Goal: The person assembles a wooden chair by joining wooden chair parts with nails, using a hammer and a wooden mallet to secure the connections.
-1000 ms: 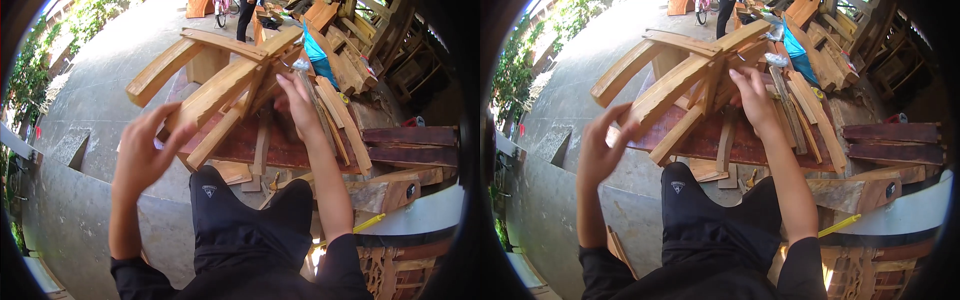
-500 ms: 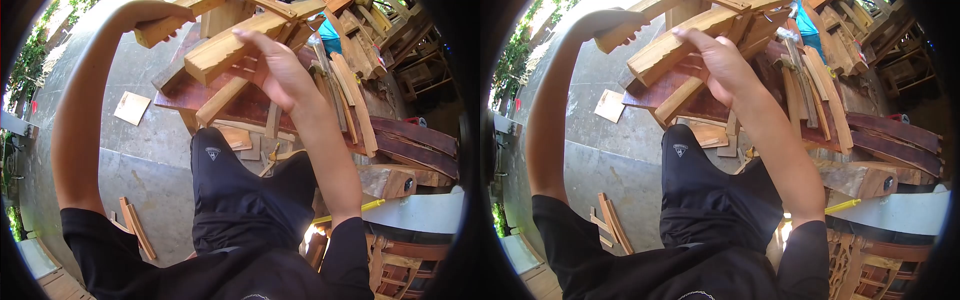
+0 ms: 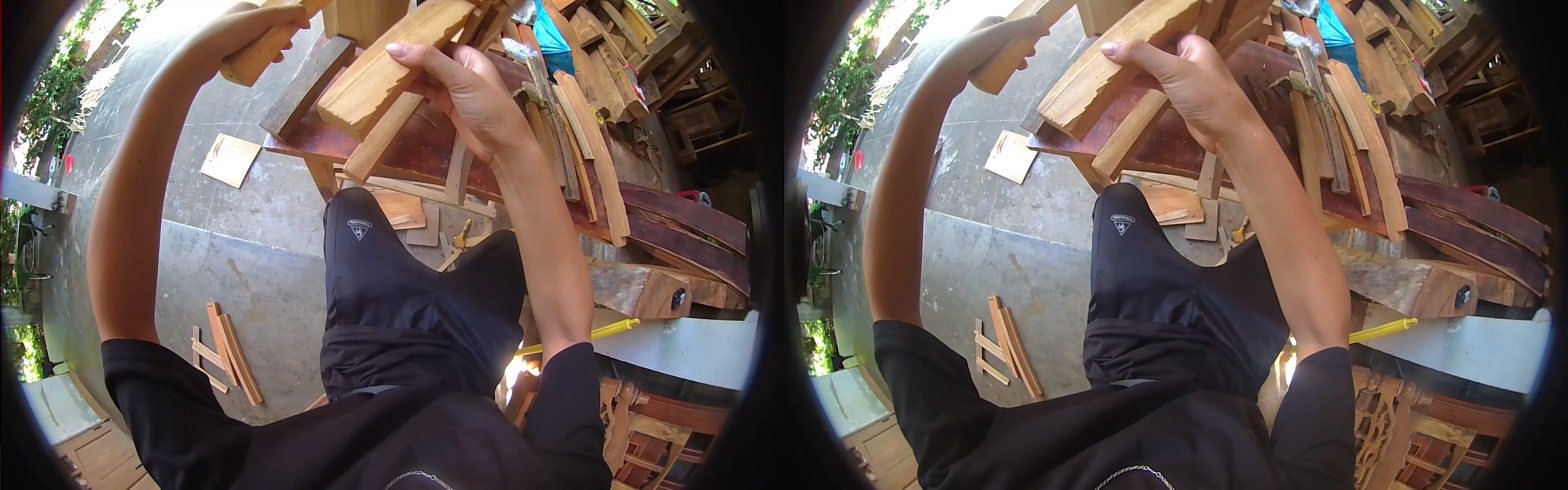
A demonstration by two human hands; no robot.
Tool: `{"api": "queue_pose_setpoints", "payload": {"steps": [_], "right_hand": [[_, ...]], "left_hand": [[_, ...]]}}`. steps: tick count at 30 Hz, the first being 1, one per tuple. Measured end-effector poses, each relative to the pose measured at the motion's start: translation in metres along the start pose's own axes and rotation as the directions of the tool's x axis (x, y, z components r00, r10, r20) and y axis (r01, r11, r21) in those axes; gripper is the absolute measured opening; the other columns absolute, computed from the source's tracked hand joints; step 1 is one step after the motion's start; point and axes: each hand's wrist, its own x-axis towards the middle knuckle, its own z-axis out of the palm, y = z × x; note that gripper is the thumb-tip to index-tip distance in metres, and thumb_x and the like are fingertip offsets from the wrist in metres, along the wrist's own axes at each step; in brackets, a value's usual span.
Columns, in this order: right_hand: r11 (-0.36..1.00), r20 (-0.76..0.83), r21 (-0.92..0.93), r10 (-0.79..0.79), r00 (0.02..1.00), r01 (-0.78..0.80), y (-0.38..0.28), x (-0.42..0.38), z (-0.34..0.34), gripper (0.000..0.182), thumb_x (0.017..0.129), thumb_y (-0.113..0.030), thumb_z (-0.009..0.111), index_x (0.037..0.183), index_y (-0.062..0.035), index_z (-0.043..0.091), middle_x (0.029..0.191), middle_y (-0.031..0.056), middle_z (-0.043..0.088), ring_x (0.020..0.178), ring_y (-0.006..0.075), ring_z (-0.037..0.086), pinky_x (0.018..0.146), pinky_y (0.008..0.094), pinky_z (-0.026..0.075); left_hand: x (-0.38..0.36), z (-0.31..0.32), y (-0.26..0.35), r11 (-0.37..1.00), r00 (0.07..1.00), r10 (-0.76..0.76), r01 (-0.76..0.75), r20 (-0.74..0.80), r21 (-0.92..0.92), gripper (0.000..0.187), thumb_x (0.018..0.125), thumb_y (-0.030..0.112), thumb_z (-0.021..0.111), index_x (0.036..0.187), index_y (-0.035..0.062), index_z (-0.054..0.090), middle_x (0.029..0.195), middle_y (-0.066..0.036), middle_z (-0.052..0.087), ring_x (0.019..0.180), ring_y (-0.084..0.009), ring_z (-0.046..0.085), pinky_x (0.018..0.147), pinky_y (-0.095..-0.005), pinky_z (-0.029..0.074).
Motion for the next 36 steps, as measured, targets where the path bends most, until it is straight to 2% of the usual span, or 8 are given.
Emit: {"api": "queue_pose_setpoints", "payload": {"steps": [6,7,10,11,15,20,32,36], "right_hand": [[0.959,0.112,-0.235,-0.135,0.984,0.158,-0.017,0.021,-0.031,0.068,0.093,-0.032,0.085,0.143,0.0036,0.056,0.130,0.0103,0.069,0.123,0.0194,0.067,0.113,0.0375,0.050],[0.964,0.023,-0.264,0.030,0.999,-0.023,-0.043,0.012,-0.022,0.075,0.096,-0.028,0.083,0.155,0.0026,0.047,0.139,0.0150,0.064,0.126,0.0223,0.064,0.108,0.0361,0.051],[0.967,0.167,-0.240,-0.049,0.985,0.089,-0.034,0.022,-0.049,0.082,0.093,-0.030,0.087,0.155,0.0017,0.043,0.136,0.0108,0.063,0.125,0.0200,0.063,0.107,0.0356,0.052],[0.914,0.132,-0.316,-0.223,0.966,0.254,-0.031,0.015,-0.048,0.065,0.094,-0.029,0.081,0.144,0.0054,0.058,0.127,0.0178,0.072,0.115,0.0268,0.071,0.099,0.0404,0.058],[0.881,0.072,-0.457,-0.103,0.992,0.124,0.007,0.019,-0.078,0.085,0.083,-0.031,0.092,0.152,-0.0006,0.052,0.134,0.0115,0.069,0.121,0.0246,0.067,0.107,0.0388,0.053],[0.720,0.099,-0.677,-0.112,0.989,0.149,0.026,-0.001,-0.087,0.085,0.087,-0.030,0.088,0.154,0.0014,0.047,0.138,0.0147,0.066,0.122,0.0265,0.066,0.108,0.0420,0.051],[0.694,-0.069,-0.716,0.041,0.997,-0.078,0.065,-0.029,-0.083,0.065,0.094,-0.030,0.081,0.142,0.0015,0.053,0.127,0.0180,0.067,0.126,0.0314,0.065,0.109,0.0426,0.049],[0.659,-0.128,-0.751,-0.095,0.987,-0.034,0.068,-0.033,-0.075,0.064,0.093,-0.036,0.082,0.138,-0.0005,0.054,0.128,0.0203,0.069,0.122,0.0346,0.067,0.104,0.0458,0.052]], "left_hand": [[-0.014,0.018,0.006,0.994,0.974,-0.072,0.054,-0.213,-0.091,0.072,0.084,0.066,0.077,0.118,0.0018,0.076,0.097,-0.012,0.078,0.083,-0.0160,0.078,0.073,-0.0295,0.062],[-0.016,0.024,0.014,0.993,0.965,-0.086,0.062,-0.248,-0.104,0.073,0.083,0.066,0.078,0.117,0.0011,0.076,0.097,-0.012,0.078,0.084,-0.0159,0.078,0.073,-0.0295,0.062],[-0.030,0.061,0.033,0.967,0.936,0.047,-0.130,-0.349,-0.218,0.070,0.084,0.059,0.080,0.119,-0.0014,0.075,0.098,-0.013,0.077,0.083,-0.0164,0.076,0.073,-0.0293,0.061],[-0.028,0.073,0.032,0.946,0.920,0.061,-0.177,-0.387,-0.272,0.066,0.087,0.054,0.080,0.120,-0.0025,0.074,0.099,-0.013,0.076,0.082,-0.0169,0.075,0.071,-0.0301,0.061],[-0.015,0.127,0.011,0.927,0.795,0.072,-0.276,-0.602,-0.254,0.048,0.085,0.041,0.083,0.105,-0.0020,0.075,0.086,-0.015,0.078,0.078,-0.0191,0.076,0.069,-0.0341,0.060],[-0.013,0.204,-0.021,0.900,0.584,0.147,-0.414,-0.798,-0.137,0.041,0.087,0.029,0.087,0.109,-0.0001,0.067,0.092,-0.016,0.075,0.083,-0.0265,0.074,0.076,-0.0395,0.056],[-0.038,0.219,-0.046,0.908,0.742,0.166,-0.372,-0.650,-0.192,0.052,0.087,0.022,0.087,0.124,-0.0003,0.060,0.098,-0.018,0.073,0.085,-0.0316,0.072,0.079,-0.0425,0.057],[-0.037,0.220,-0.044,0.899,0.714,0.170,-0.395,-0.679,-0.190,0.053,0.086,0.023,0.088,0.124,-0.0005,0.060,0.099,-0.019,0.073,0.086,-0.0321,0.072,0.079,-0.0428,0.057]]}}
